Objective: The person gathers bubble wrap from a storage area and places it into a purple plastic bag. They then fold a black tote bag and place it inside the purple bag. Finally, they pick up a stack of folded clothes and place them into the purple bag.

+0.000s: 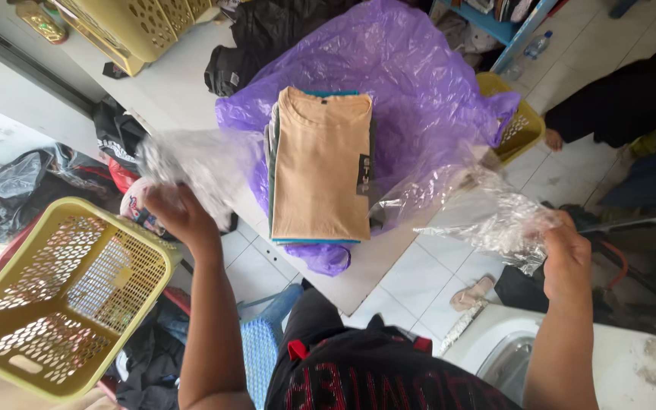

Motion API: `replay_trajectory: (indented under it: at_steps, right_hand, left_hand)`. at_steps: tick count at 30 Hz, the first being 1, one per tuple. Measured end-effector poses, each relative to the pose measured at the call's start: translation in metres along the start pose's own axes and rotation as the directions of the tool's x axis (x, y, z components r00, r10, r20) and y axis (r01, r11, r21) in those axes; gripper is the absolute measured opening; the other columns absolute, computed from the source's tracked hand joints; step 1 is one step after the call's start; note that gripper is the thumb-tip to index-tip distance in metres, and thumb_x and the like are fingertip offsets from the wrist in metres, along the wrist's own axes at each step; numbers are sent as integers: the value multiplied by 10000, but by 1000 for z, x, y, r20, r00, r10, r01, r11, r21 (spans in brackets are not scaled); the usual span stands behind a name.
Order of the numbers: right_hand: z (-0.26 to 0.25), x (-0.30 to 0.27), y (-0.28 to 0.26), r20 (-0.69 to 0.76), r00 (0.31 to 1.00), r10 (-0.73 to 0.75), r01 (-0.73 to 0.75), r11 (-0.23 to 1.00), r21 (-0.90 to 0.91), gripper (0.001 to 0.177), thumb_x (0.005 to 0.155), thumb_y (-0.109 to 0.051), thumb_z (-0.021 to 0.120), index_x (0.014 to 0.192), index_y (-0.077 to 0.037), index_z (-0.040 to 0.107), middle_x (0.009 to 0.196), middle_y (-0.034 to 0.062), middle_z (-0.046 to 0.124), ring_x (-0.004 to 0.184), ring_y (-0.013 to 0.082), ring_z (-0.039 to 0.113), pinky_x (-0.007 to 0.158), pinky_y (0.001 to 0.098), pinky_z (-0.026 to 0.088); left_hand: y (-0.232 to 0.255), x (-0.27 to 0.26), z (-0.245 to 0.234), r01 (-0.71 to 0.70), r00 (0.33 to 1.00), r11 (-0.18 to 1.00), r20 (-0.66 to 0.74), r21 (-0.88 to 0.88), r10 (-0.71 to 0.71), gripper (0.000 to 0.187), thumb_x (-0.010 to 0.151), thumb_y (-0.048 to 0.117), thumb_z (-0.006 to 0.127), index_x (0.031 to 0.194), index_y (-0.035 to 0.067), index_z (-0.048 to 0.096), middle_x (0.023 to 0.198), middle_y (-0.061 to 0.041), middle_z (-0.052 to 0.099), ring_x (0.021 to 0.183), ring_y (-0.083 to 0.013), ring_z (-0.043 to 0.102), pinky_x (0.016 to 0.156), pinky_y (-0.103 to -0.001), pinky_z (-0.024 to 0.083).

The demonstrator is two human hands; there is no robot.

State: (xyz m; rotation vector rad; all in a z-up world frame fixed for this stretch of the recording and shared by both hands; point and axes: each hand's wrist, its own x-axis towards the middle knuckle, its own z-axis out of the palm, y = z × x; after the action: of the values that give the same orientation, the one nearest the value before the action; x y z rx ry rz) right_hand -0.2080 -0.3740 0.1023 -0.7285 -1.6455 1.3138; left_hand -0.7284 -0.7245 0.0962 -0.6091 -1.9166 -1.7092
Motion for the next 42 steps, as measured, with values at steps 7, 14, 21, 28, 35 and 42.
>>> replay_trajectory:
  at_steps: [7,14,21,28,35,42]
  right_hand:
    - [12,2,-26,-11,956,294,-258,855,450,148,1098,-41,542,1184,40,631,1081,120,702,947,228,671,908,414,541]
    - [123,58,-59,135,903,407,-381,618,688,278,1164,-296,567,1233,-46,664,1206,92,705,1094,307,676,935,482,532]
    - [194,87,-62,67,936,347,-297,669,682,109,1099,-90,600,1180,-44,657,1185,115,683,1025,239,647,943,412,533]
    - [224,92,-50,-205,927,315,-219,897,385,234,965,49,553,1157,-21,666,1093,75,716,946,148,696,890,310,577]
    - [226,90,-43,-148,896,418,-310,830,463,141,1046,-22,565,1126,-16,681,952,45,705,807,113,686,742,274,575]
    - [101,75,-85,-148,955,257,-201,928,313,72,1123,2,656,1056,19,676,938,115,723,719,123,666,668,255,544]
  left_hand:
    - [-65,103,64,-173,984,960,11,220,175,159,1021,-78,568,1148,-1,513,1164,-180,575,1129,-331,595,1050,-432,466]
    - [-176,139,145,-434,819,819,543,376,185,150,1044,67,593,1188,85,555,1371,-111,600,1377,-294,521,1297,-587,198]
    - [-288,154,172,-415,620,856,784,307,19,911,964,549,761,1640,94,352,1656,-280,285,1540,-424,205,1104,-718,-78]
    - [-265,119,219,-275,892,924,430,266,142,930,964,642,676,1577,151,179,1668,-162,273,1554,-226,401,1328,-673,31]
    - [3,-38,213,-155,246,914,882,-374,402,1324,594,631,925,1576,99,215,1642,-208,136,1538,-417,101,1218,-675,56]
    - [27,-10,215,-60,483,965,839,-255,251,67,957,85,725,1010,97,764,1020,-49,775,902,-264,738,954,-469,514]
